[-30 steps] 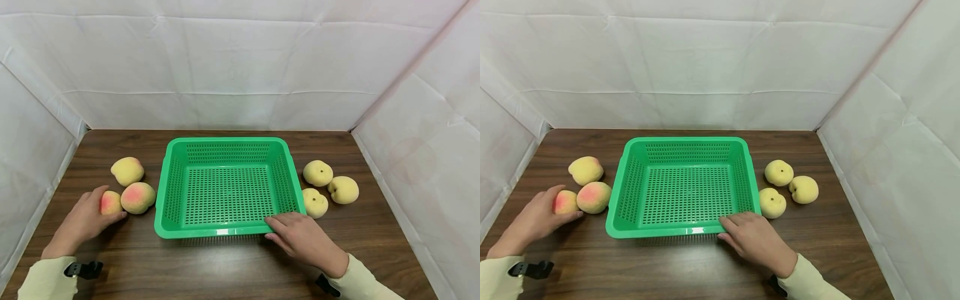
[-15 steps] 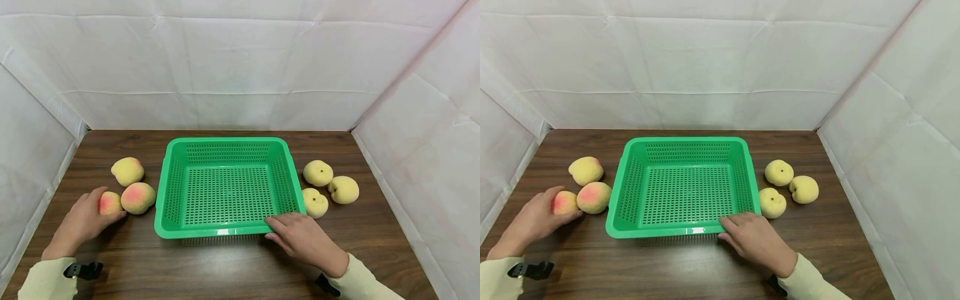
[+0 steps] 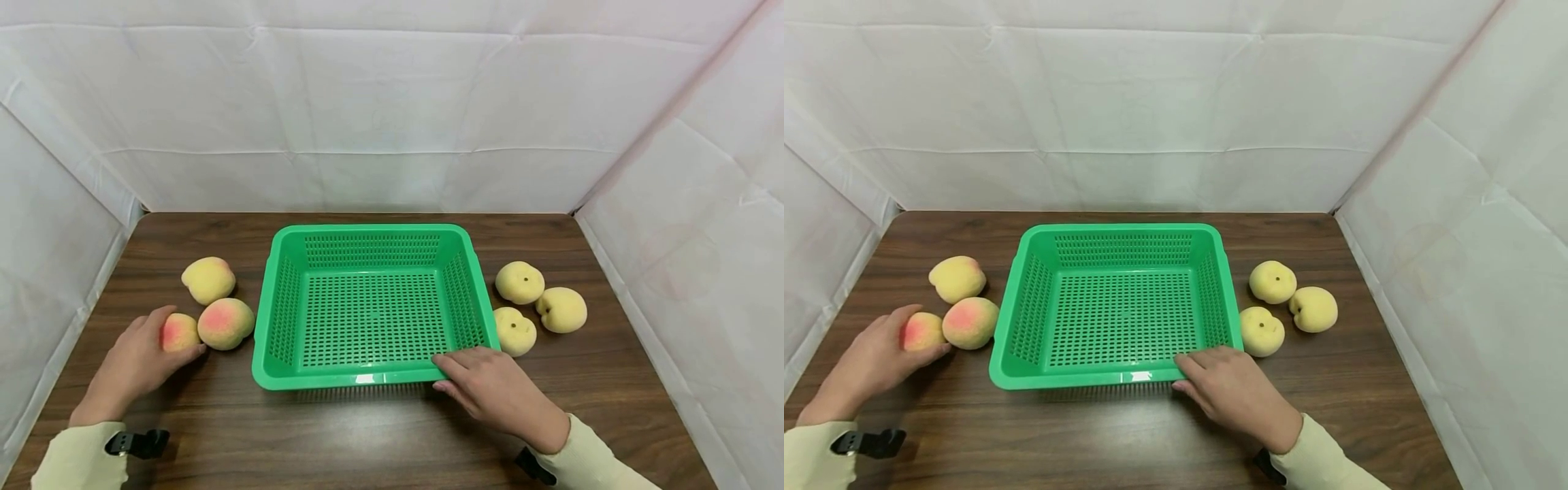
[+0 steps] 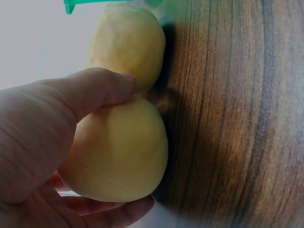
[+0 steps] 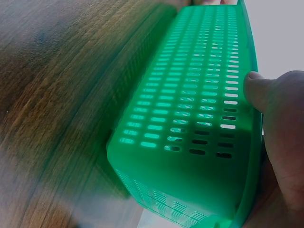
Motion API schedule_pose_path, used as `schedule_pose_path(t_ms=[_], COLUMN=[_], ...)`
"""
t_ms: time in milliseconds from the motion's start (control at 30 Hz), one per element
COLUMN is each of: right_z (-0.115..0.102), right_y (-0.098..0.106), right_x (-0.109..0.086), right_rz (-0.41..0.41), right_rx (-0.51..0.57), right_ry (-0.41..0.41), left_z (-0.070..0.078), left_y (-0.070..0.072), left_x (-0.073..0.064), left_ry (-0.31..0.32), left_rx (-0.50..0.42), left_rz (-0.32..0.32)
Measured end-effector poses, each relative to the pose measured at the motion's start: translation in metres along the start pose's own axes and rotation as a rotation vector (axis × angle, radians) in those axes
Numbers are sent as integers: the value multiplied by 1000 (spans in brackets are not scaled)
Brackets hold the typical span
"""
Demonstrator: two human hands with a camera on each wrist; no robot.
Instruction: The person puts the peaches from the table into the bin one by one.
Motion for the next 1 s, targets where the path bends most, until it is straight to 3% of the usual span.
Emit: schedule_pose_path(t_ms=[400, 1000], right_z=[0, 1], right_y=[1, 1], right_x=[0, 0], right_rz=[-13, -13], right_rx=[1, 4], right_ry=[-5, -5], left_z=[1, 1], left_y=[1, 9], left_x=[-1, -2], left_ry=[-16, 16], left_rx=[-17, -17], left_rz=[27, 59])
Point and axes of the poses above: each hand's wrist, its own x-axis towards the middle knuckle, its own y-axis out of the back of the hand, z = x × y, the point moved 4 cm from there along x, towards the middle knuckle, and after that the axes turned 7 degrees about z, right-handed, at the moved point
